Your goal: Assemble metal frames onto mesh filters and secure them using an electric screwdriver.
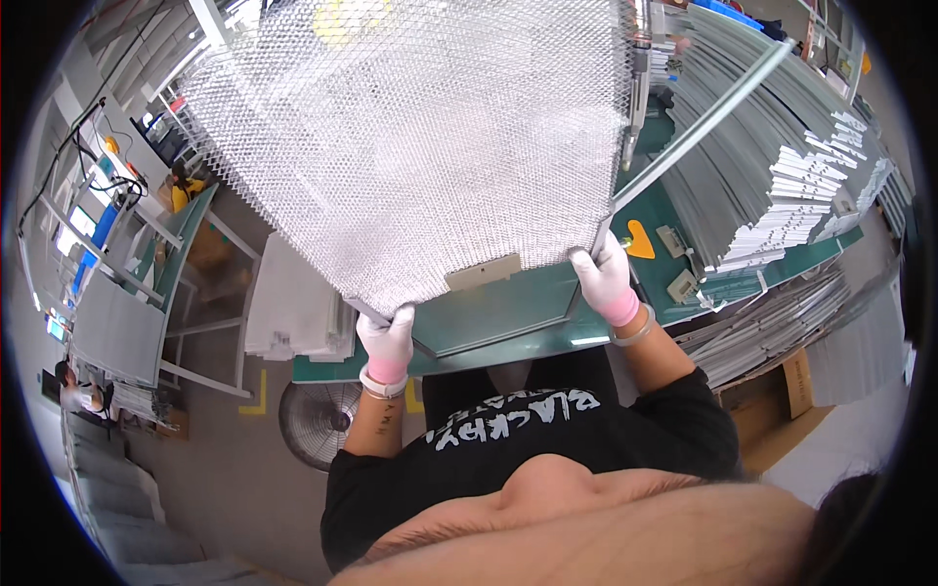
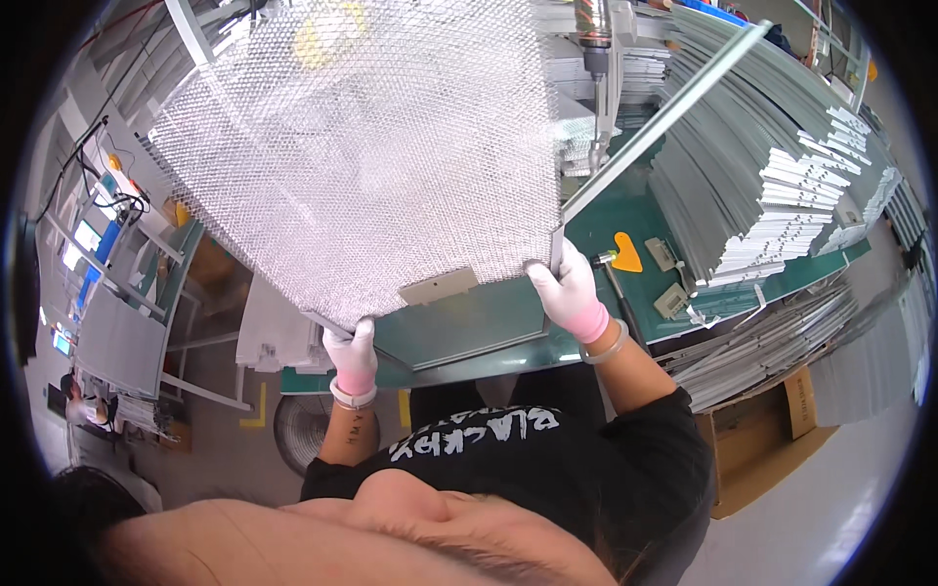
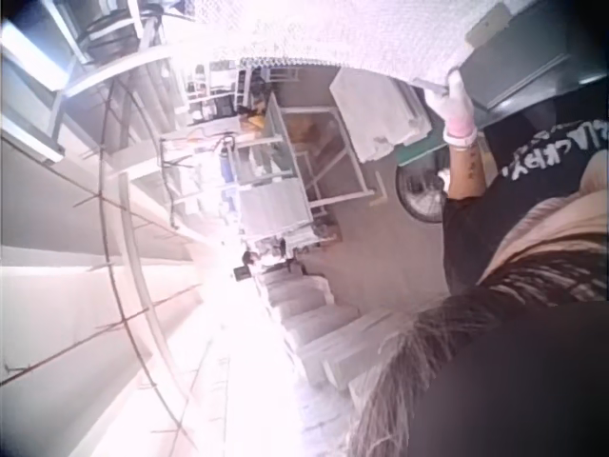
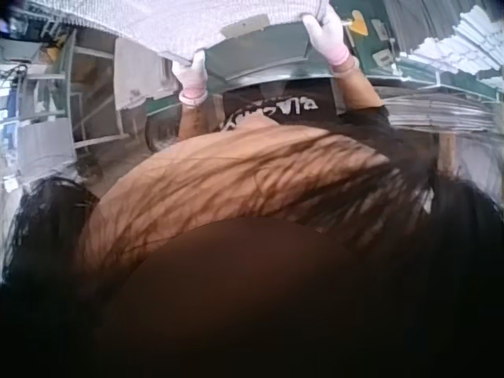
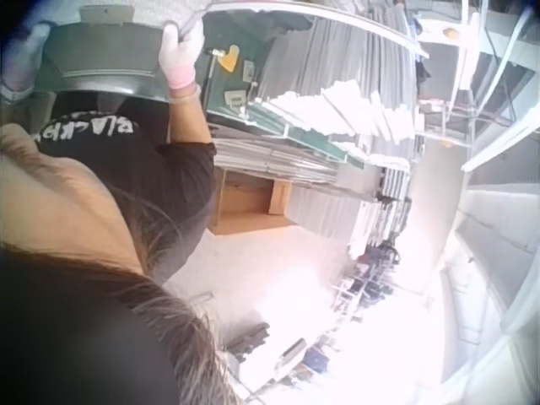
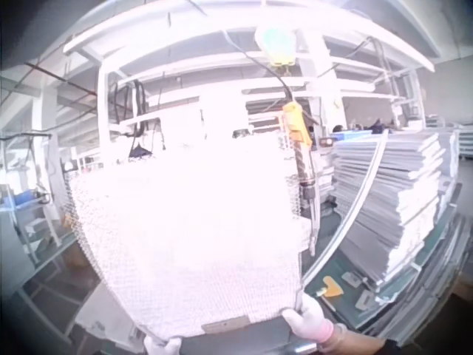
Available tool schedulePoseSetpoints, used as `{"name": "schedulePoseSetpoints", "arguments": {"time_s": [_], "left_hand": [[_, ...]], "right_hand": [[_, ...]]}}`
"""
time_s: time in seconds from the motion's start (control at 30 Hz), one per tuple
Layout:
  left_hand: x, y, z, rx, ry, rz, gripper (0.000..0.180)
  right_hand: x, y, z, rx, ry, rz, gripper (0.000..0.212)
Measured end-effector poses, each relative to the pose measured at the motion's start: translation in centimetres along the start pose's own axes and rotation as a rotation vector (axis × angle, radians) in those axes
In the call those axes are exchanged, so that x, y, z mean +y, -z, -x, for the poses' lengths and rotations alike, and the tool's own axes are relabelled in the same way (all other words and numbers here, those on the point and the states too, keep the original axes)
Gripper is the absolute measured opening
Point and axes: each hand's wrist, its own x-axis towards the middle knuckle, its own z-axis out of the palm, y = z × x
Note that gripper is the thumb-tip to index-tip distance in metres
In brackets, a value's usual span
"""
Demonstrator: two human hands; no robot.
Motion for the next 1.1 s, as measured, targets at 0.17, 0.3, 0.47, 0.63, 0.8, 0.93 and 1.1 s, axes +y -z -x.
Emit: {"name": "schedulePoseSetpoints", "arguments": {"time_s": [0.17,0.3,0.47,0.63,0.8,0.93,1.1], "left_hand": [[2.8,1.4,-3.8,-0.266,0.034,-0.16,0.034],[3.8,0.8,-6.3,-0.111,-0.046,0.217,0.037],[2.5,-1.0,-5.5,0.021,-0.279,0.103,0.03],[3.0,-1.1,-5.2,-0.009,-0.061,0.098,0.03],[1.9,-1.3,-3.7,0.006,-0.15,-0.047,0.032],[-2.9,1.7,0.5,-0.036,0.056,-0.353,0.034],[-1.6,4.1,0.2,-0.372,0.28,-0.28,0.032]], "right_hand": [[-2.1,2.7,-2.4,-0.249,0.006,-0.101,0.028],[-4.0,0.6,-3.8,-0.05,0.061,-0.123,0.025],[-3.0,-1.8,-2.6,0.33,0.223,0.301,0.01],[-2.2,-0.7,-3.2,0.172,0.118,-0.025,0.018],[0.3,-0.2,-1.8,0.132,0.071,0.096,0.016],[3.4,0.2,2.2,-0.038,0.007,0.298,0.034],[3.0,2.4,3.2,-0.183,0.0,0.147,0.04]]}}
